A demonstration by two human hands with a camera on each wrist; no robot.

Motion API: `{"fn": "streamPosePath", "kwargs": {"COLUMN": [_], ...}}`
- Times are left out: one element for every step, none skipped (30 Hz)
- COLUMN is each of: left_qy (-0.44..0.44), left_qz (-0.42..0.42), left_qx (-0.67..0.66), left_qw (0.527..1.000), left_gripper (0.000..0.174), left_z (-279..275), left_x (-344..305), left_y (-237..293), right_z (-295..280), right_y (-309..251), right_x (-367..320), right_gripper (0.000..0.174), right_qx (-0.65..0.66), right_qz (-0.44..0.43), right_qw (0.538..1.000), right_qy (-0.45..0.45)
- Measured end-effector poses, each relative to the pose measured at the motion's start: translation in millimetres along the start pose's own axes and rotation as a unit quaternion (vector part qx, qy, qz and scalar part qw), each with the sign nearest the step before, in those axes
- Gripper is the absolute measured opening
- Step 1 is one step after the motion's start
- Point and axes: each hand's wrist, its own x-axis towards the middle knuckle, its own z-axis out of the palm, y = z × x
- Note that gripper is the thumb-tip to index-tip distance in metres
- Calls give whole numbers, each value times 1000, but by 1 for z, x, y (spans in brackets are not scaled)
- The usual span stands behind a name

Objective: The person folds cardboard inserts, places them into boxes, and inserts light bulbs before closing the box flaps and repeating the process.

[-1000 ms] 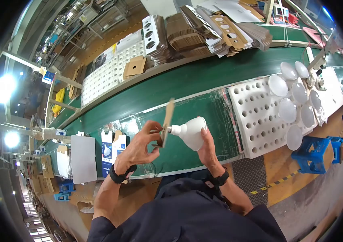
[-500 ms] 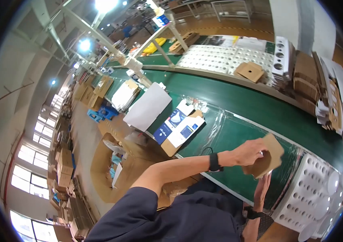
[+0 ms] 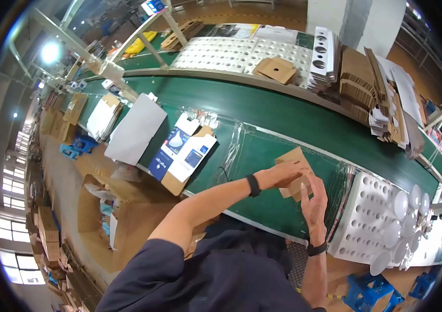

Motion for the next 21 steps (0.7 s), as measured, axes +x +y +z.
{"fn": "streamPosePath", "kwargs": {"left_qy": [18, 37, 93, 182, 230, 300, 366, 355, 298, 253, 254, 189, 121, 112, 119, 130, 142, 147, 154, 166, 177], "left_qz": [-35, -70, -32, -60, -134, -181, -270, -337, -394, -469, -471, -530, -585, -595, -594, -579, -565, -562, -560, -558, -553], "left_qx": [-15, -31, 112, 135, 154, 129, 94, 233, 295, 288, 283, 277, 270, 213, 192, 211, 234, 241, 250, 252, 252], "left_qw": [999, 996, 989, 972, 951, 928, 886, 840, 818, 795, 796, 779, 756, 767, 772, 777, 779, 777, 775, 773, 774], "left_gripper": [46, 46, 45, 46, 46, 47, 50, 56, 62, 82, 82, 92, 103, 115, 115, 116, 117, 117, 117, 117, 117], "left_z": [-13, -27, -56, -81, -111, -135, -160, -175, -194, -206, -211, -218, -222, -225, -220, -209, -203, -200, -196, -192, -187], "left_x": [-14, -29, -53, -86, -122, -164, -206, -255, -293, -317, -325, -331, -338, -342, -345, -348, -353, -353, -352, -352, -350], "left_y": [-2, -4, -10, -22, -36, -73, -96, -138, -165, -180, -182, -178, -180, -182, -181, -185, -188, -187, -184, -184, -185], "right_z": [1, 4, 10, 19, 33, 56, 82, 119, 165, 212, 256, 297, 328, 347, 363, 375, 382, 387, 391, 392, 389], "right_y": [-20, -40, -61, -82, -101, -118, -133, -134, -126, -117, -107, -101, -99, -99, -100, -103, -106, -107, -108, -107, -106], "right_x": [6, 10, 14, 18, 25, 34, 44, 52, 62, 74, 85, 94, 105, 118, 124, 123, 120, 124, 130, 130, 130], "right_gripper": [29, 28, 28, 27, 26, 25, 24, 27, 30, 39, 47, 59, 72, 72, 80, 89, 89, 92, 94, 92, 89], "right_qx": [27, 54, 47, 62, 78, 107, 138, 140, 142, 106, 68, 4, -58, -60, -132, -202, -196, -207, -217, -213, -212], "right_qz": [38, 79, 87, 74, 60, 49, 39, 3, -39, -79, -120, -127, -134, -132, -136, -140, -139, -107, -79, -78, -74], "right_qw": [999, 994, 994, 995, 995, 991, 982, 977, 968, 967, 962, 959, 953, 952, 937, 916, 916, 919, 922, 924, 925], "right_qy": [24, 44, 41, 10, -19, -70, -120, -162, -203, -219, -236, -252, -267, -270, -293, -316, -322, -317, -311, -309, -305]}}
